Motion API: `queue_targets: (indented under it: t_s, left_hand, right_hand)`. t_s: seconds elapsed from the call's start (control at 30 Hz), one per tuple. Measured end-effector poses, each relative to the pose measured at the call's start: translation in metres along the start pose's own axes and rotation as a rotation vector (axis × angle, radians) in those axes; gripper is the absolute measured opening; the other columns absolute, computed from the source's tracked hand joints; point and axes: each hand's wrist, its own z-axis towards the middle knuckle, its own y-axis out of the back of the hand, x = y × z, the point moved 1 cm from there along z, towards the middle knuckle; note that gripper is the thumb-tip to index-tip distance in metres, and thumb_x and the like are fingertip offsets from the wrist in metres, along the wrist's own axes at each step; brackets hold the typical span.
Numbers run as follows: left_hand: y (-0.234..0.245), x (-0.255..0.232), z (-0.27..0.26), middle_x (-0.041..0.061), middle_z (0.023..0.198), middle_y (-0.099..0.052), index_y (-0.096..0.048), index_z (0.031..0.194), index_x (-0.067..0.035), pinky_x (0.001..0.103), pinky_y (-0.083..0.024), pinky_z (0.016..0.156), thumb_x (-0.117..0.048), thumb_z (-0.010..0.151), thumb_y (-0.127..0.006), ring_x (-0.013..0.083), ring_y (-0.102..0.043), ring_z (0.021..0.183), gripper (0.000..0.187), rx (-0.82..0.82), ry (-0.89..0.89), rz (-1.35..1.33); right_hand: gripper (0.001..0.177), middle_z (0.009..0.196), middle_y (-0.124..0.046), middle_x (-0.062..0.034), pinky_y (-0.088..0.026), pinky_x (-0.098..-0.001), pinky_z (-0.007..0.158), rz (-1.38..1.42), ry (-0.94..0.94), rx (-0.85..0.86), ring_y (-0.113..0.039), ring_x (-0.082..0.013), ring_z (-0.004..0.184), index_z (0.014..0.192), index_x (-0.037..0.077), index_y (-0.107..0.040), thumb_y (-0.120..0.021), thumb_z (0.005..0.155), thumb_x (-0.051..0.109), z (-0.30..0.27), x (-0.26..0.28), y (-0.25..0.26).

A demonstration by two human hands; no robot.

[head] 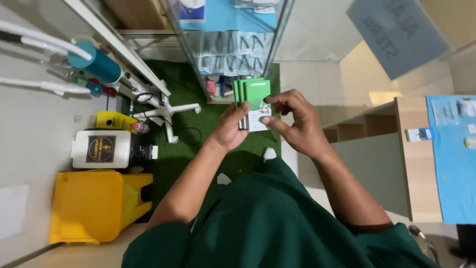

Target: The person organizes various medical supplies, including packaged instruments, boxes, and small plastic bags, inside a glass display cabinet. They pick up items from a blue mat on a nearby desk, arrange them on the cabinet shelves, and place a container of colorful sticks on an upper shelf.

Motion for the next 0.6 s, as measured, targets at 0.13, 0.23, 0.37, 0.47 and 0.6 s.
queue_targets:
  t_s: [0.13,0.23,0.37,0.47,0.6]
  left_hand:
    - [0.009,-0.024,-0.012,0.015,0.128,-0.071,-0.057,0.139,-0.004,0.046,-0.056,0.104,-0.039,0.102,-0.066,0.0274,-0.069,0.119,0.052,0.026,-0.064,0.080]
    - [0.023,-0.036,-0.018,0.015,0.134,-0.068,-0.057,0.143,-0.001,0.047,-0.052,0.108,-0.030,0.106,-0.066,0.0283,-0.066,0.125,0.047,0.032,-0.150,0.032]
    - [0.028,-0.061,-0.023,0.013,0.138,-0.066,-0.055,0.143,-0.001,0.045,-0.046,0.117,-0.008,0.102,-0.068,0.0259,-0.060,0.134,0.044,0.036,-0.154,0.092]
    - [0.029,-0.076,-0.016,0.014,0.136,-0.066,-0.056,0.143,-0.001,0.045,-0.047,0.115,-0.003,0.098,-0.068,0.0269,-0.061,0.132,0.047,0.015,-0.164,0.092]
    - [0.033,-0.085,-0.004,0.013,0.131,-0.068,-0.057,0.141,-0.002,0.046,-0.050,0.109,-0.003,0.089,-0.069,0.0279,-0.064,0.125,0.053,-0.028,-0.189,0.059]
  right_hand:
    - [0.036,0.098,-0.061,-0.0043,-0.054,-0.0290,0.079,0.442,-0.204,-0.046,-0.060,-0.0122,0.092,0.124,0.002,-0.061,-0.080,0.093,0.000,0.015,-0.005,-0.034]
    - [0.038,0.098,-0.059,-0.0010,-0.055,-0.0250,0.080,0.584,-0.181,-0.046,-0.060,-0.0081,0.091,0.126,0.003,-0.056,-0.074,0.094,-0.007,0.034,0.000,-0.046]
    - [0.043,0.102,-0.055,0.0002,-0.055,-0.0249,0.081,0.740,-0.203,-0.042,-0.057,-0.0075,0.092,0.129,0.004,-0.049,-0.072,0.095,-0.006,0.056,0.003,-0.056]
    - [0.042,0.102,-0.056,0.0004,-0.055,-0.0254,0.083,0.759,-0.206,-0.015,-0.058,-0.0077,0.093,0.128,0.003,-0.050,-0.072,0.094,-0.006,0.072,0.004,-0.056]
    - [0.038,0.100,-0.059,0.0008,-0.055,-0.0266,0.086,0.749,-0.239,-0.003,-0.059,-0.0084,0.093,0.128,0.000,-0.055,-0.074,0.094,-0.005,0.087,0.002,-0.053]
